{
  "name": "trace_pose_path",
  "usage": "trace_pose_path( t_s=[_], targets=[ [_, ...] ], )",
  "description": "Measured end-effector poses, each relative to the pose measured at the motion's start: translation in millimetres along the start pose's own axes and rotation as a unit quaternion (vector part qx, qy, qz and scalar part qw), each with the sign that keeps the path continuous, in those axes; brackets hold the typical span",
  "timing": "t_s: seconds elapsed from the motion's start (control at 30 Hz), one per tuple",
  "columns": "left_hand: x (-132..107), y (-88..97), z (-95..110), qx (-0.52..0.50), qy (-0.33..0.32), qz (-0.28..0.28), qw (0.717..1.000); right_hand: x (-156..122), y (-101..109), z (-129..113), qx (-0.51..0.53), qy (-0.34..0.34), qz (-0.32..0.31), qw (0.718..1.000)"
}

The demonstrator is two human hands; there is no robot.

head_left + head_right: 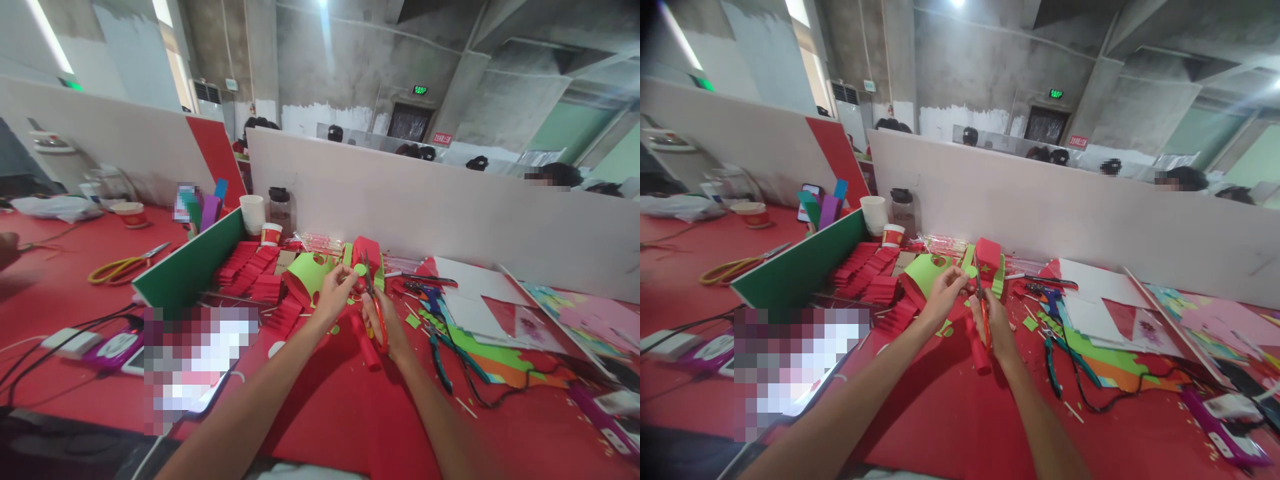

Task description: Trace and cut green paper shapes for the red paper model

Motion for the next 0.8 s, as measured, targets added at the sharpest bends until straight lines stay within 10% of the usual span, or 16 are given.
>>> trace_pose_path(
  t_s=[0.8],
  targets=[
    [2.5,3.0,-0.7,0.01,-0.013,0.004,1.0,1.8,-0.1,2.2,-0.006,0.005,0.017,1.0]
  ],
)
Point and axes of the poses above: each hand's wrist, its own x-axis towards the middle knuckle, its own y-axis out of the back of the hand, z = x × y, the point moved 7 cm from there along x, towards the middle knuckle, and after that the axes turned 13 degrees about -y, right-handed, at the moved point
